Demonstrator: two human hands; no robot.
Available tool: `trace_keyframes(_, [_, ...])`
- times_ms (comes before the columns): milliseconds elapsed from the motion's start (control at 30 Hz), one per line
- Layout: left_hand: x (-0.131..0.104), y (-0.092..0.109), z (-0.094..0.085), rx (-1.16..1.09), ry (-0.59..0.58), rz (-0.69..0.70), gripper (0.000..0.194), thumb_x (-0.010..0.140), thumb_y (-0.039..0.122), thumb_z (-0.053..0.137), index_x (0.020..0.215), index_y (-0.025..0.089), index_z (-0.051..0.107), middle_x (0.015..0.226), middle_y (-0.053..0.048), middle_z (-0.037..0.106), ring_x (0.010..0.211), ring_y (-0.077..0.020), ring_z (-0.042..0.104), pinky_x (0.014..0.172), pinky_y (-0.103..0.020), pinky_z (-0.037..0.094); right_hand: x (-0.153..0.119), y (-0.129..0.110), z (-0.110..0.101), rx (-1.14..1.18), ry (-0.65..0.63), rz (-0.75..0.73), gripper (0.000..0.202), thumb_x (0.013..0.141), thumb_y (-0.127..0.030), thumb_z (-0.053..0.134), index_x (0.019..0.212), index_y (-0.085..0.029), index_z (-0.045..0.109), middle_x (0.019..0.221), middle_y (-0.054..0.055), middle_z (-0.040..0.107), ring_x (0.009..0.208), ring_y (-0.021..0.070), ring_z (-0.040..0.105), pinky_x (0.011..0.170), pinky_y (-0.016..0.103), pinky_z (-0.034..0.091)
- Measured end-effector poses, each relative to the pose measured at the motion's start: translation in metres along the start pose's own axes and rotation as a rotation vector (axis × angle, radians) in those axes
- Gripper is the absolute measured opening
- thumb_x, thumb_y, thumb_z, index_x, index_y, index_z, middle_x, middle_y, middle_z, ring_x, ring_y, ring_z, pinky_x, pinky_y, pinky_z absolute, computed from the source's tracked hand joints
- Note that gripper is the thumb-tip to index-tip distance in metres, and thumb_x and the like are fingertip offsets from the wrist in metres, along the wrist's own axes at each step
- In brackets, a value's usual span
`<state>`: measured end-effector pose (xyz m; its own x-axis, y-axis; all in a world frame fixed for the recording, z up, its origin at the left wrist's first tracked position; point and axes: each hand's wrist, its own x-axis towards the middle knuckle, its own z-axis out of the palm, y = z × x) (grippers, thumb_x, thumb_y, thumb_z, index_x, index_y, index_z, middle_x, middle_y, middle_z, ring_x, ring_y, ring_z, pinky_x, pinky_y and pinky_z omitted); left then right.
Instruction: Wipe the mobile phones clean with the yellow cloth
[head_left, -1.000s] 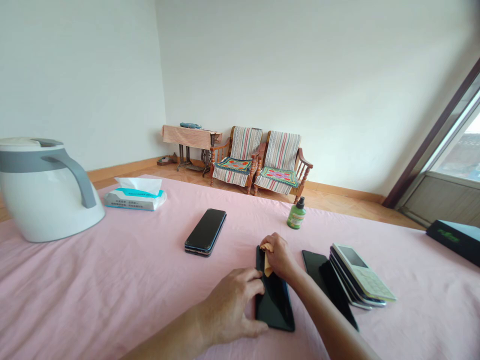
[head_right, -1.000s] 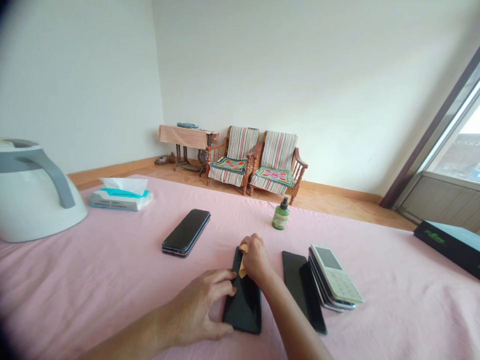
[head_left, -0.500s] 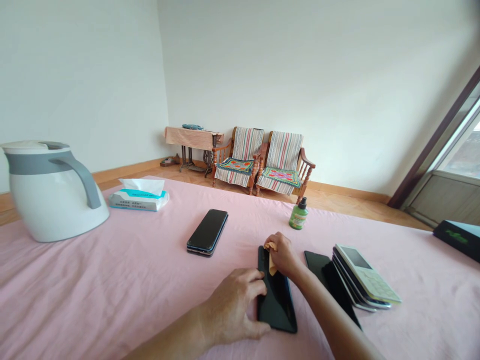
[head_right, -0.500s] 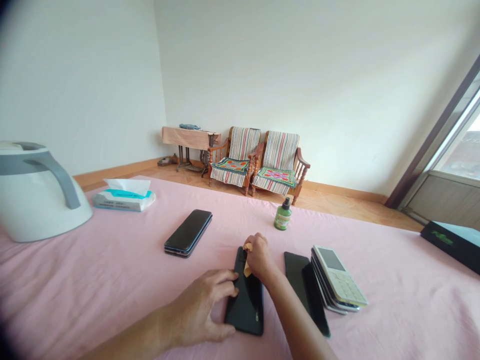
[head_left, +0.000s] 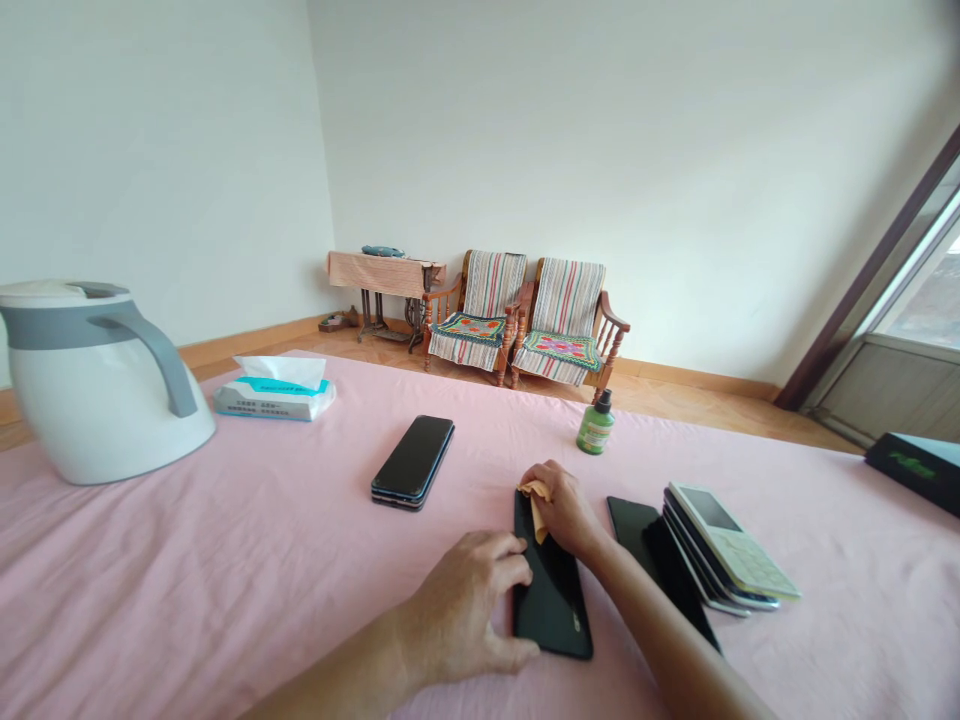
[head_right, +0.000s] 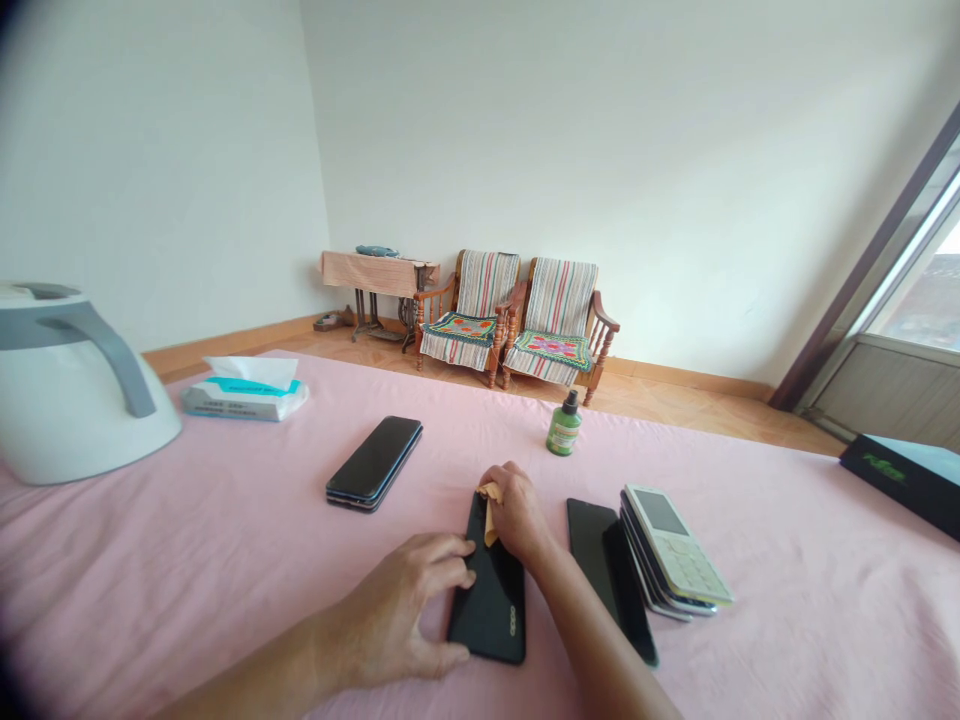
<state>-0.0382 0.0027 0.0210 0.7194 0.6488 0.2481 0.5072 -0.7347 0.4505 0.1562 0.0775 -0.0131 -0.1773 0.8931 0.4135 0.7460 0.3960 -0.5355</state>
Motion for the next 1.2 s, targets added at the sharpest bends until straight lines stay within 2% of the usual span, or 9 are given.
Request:
trace_keyframes(133, [0.0,0.0,0.0,0.003,0.0,0.007,0.048,0.056,0.036,0.082,0.098,0.02,0.065,0.113,-0.007,0.06,0.101,-0.027,0.057,0.091,-0.037,0.043,0.004,0.0,0.0,-0.011,-0.037,-0.05,0.027,0.074,0.003,0.047,0.079,-0.018,0.063,0.081,0.003,0.054,0.081,0.0164,0.05,0.072,0.025,0.038])
trace_keyframes(367, [0.0,0.0,0.0,0.006,0.008,0.012,0.048,0.056,0.037,0.082,0.098,0.02,0.065,0.113,-0.008,0.059,0.101,-0.0271,0.056,0.092,-0.037,0.043,-0.002,-0.006,-0.003,-0.007,-0.08,-0.122,0.031,0.073,0.007,0.046,0.077,-0.02,0.063,0.08,0.002,0.053,0.079,0.0156,0.047,0.071,0.024,0.037])
trace_keyframes(567, [0.0,0.0,0.0,0.006,0.003,0.003,0.048,0.056,0.036,0.082,0.098,0.02,0.064,0.113,-0.008,0.06,0.101,-0.0272,0.056,0.091,-0.038,0.043,-0.004,-0.005,0.001,0.006,-0.046,-0.096,0.029,0.076,0.005,0.046,0.077,-0.019,0.063,0.08,0.004,0.053,0.081,0.0167,0.048,0.072,0.026,0.038])
trace_keyframes(867, [0.0,0.001,0.0,0.001,0.003,0.0,0.048,0.056,0.034,0.082,0.098,0.021,0.064,0.114,-0.007,0.059,0.101,-0.0272,0.056,0.092,-0.038,0.042,-0.006,-0.001,0.005,0.048,-0.014,-0.071,0.031,0.073,0.005,0.045,0.077,-0.018,0.065,0.082,0.003,0.051,0.078,0.0151,0.051,0.07,0.026,0.042])
trace_keyframes(1067, [0.001,0.002,-0.002,-0.012,-0.007,0.009,0.045,0.056,0.035,0.082,0.095,0.021,0.064,0.107,-0.005,0.061,0.097,-0.0255,0.057,0.089,-0.036,0.044,-0.016,-0.011,0.0,0.067,-0.035,-0.079,0.034,0.066,0.008,0.044,0.075,-0.017,0.064,0.082,0.003,0.051,0.078,0.0142,0.053,0.07,0.024,0.043])
trace_keyframes(1200, [0.001,0.003,-0.002,-0.015,0.001,0.014,0.045,0.057,0.034,0.082,0.096,0.021,0.063,0.108,-0.004,0.061,0.096,-0.0246,0.057,0.089,-0.035,0.043,-0.007,-0.007,0.003,0.059,-0.016,-0.053,0.034,0.065,0.008,0.042,0.071,-0.017,0.064,0.08,0.003,0.051,0.076,0.014,0.053,0.07,0.024,0.043])
